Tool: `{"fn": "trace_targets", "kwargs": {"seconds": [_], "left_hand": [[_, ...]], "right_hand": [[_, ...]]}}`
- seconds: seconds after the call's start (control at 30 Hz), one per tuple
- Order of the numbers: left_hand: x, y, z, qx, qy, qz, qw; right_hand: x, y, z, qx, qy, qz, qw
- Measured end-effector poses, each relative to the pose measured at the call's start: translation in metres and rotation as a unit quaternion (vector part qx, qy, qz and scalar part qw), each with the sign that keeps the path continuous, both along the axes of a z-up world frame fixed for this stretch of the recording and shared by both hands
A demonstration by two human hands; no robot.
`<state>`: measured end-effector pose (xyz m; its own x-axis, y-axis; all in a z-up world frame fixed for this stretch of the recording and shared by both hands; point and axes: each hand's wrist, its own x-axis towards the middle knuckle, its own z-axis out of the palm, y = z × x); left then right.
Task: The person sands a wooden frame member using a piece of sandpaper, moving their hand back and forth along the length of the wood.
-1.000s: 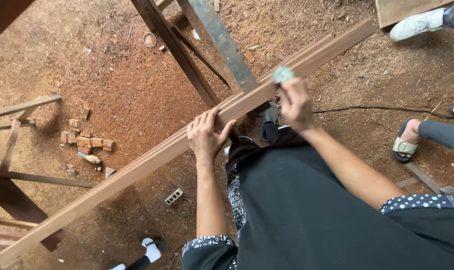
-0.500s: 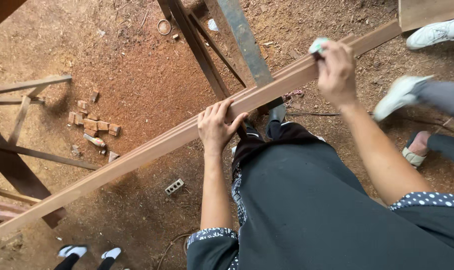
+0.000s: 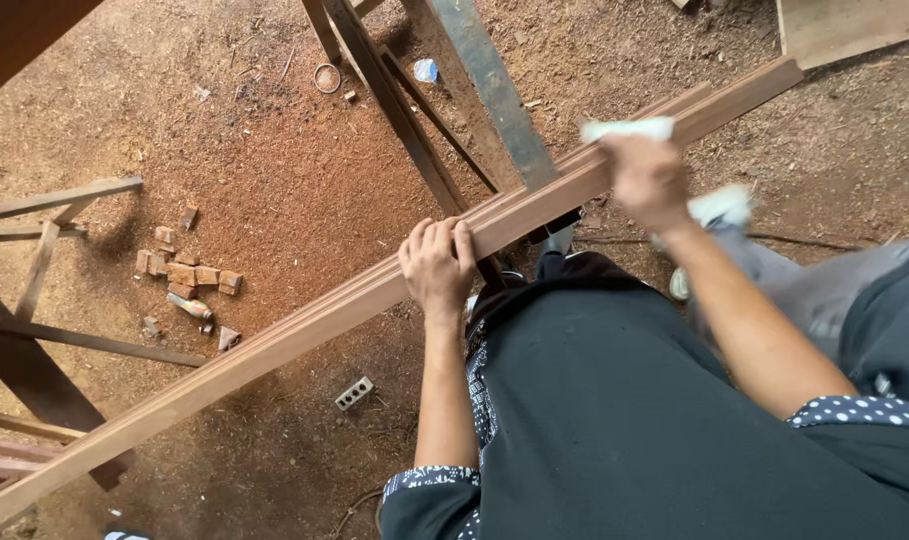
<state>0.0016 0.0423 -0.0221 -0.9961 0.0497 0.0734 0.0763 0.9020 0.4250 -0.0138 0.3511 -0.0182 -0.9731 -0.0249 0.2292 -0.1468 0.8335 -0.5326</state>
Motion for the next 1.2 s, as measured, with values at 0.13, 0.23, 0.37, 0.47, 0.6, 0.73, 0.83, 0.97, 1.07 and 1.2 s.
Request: {"fn": "trace_targets", "kwargs": {"seconds": [0.13,0.23,0.37,0.47,0.6,0.73,0.83,0.97,1.07,1.2], "left_hand": [[0.000,0.007,0.005,0.000,-0.010,0.037,0.999],[-0.001,0.007,0.006,-0.013,-0.024,0.031,0.999],[0.000,0.005,0.009,-0.006,-0.026,0.026,0.999],[-0.003,0.004,0.010,-0.010,-0.009,0.021,1.000],[-0.001,0.003,0.006,-0.028,-0.027,0.026,0.999],[-0.003,0.006,0.008,-0.038,-0.056,0.049,0.996],[-0.006,0.004,0.007,-0.034,-0.079,0.042,0.995],[0.006,-0.007,0.021,0.037,0.040,0.006,0.998],[0.020,-0.026,0.028,0.098,0.085,0.043,0.991],[0.028,-0.052,0.022,0.098,0.048,0.101,0.989]], "right_hand": [[-0.005,0.073,0.013,-0.033,-0.007,-0.122,0.992],[-0.008,0.042,0.007,-0.013,0.002,-0.174,0.985],[0.018,-0.071,0.006,-0.094,0.113,0.070,0.987],[0.028,-0.071,0.009,-0.048,0.102,0.118,0.987],[0.008,0.035,0.001,0.040,0.124,-0.038,0.991],[0.001,0.068,0.011,0.109,0.063,-0.068,0.990],[0.014,0.004,0.014,0.101,-0.047,0.049,0.993],[0.035,-0.040,0.047,0.017,0.137,0.149,0.979],[0.025,-0.007,0.030,0.009,0.095,0.048,0.994],[0.026,-0.019,0.004,0.010,0.008,0.005,1.000]]}}
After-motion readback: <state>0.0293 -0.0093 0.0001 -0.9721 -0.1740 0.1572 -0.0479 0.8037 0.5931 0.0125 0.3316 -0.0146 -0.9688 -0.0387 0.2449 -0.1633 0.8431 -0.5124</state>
